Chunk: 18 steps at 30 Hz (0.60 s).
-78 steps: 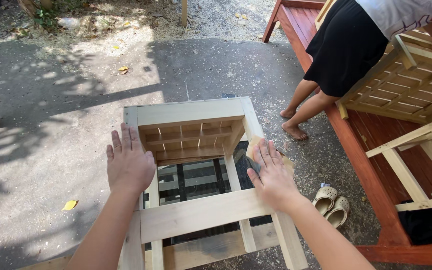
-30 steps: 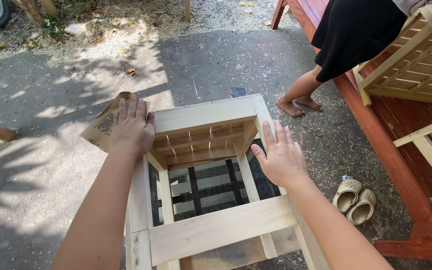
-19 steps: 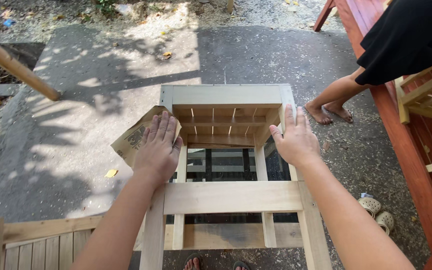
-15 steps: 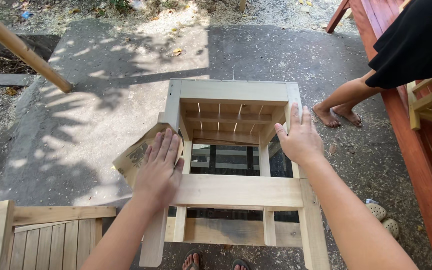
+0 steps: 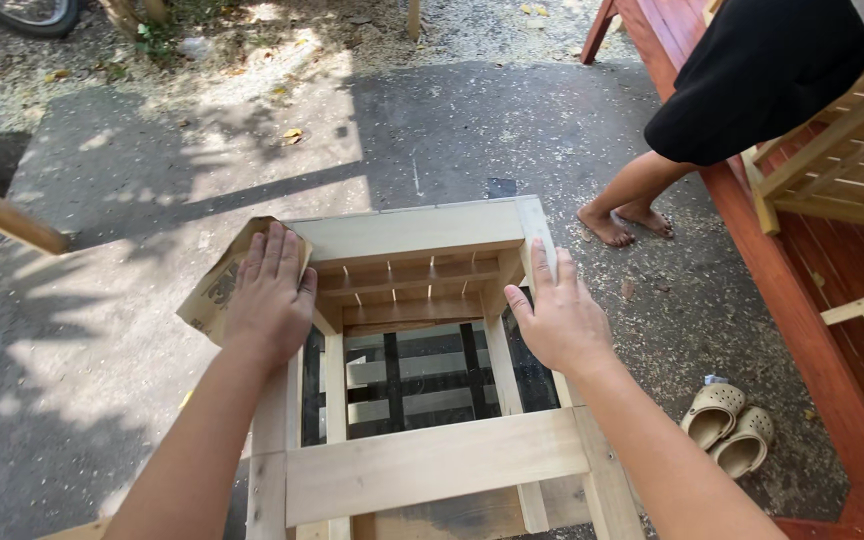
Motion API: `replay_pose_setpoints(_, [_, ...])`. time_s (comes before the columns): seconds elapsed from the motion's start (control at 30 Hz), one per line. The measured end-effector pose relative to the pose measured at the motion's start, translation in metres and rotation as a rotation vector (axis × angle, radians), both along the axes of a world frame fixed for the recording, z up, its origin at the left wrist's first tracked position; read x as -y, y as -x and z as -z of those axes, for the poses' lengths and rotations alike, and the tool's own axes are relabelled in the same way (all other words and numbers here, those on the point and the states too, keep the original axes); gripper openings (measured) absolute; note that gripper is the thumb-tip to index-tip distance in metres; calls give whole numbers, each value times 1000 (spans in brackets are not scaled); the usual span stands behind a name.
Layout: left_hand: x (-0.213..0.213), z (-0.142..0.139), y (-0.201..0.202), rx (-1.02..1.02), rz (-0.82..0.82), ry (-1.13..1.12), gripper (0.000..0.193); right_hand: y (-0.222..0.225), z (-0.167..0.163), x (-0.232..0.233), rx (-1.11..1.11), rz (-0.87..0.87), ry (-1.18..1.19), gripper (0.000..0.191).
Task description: The person sands the edges and corners of a wooden stool frame using a sanding block. They work methodically around the top rim and side rails, occasionally repositioning the sandpaper. Another person stands nearby handling a separate wooden frame.
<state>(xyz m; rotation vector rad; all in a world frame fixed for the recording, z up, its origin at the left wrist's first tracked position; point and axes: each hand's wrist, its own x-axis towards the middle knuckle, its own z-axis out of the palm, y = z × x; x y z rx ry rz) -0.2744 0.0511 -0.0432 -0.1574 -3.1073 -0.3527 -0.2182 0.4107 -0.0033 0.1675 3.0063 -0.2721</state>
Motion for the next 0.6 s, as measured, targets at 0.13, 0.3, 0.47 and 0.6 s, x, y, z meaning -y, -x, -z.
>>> replay_pose_setpoints(0.13, [-5,-8,45,59,-39,-11,67,-1,-3,-3,-9,8,-2,71])
replay_pose_setpoints(0.3, [-7,-4,46,23,-41,0,66,-1,1,-8,-40,44,69,67])
replay_pose_setpoints(0.47, [-10,3,3,35,-11,35,66,3,11,-10,-65,47,77,69])
replay_pose_setpoints(0.6, [-19,-4,-44,43,44,107,65,8,15,-7,-193,-56,24,84])
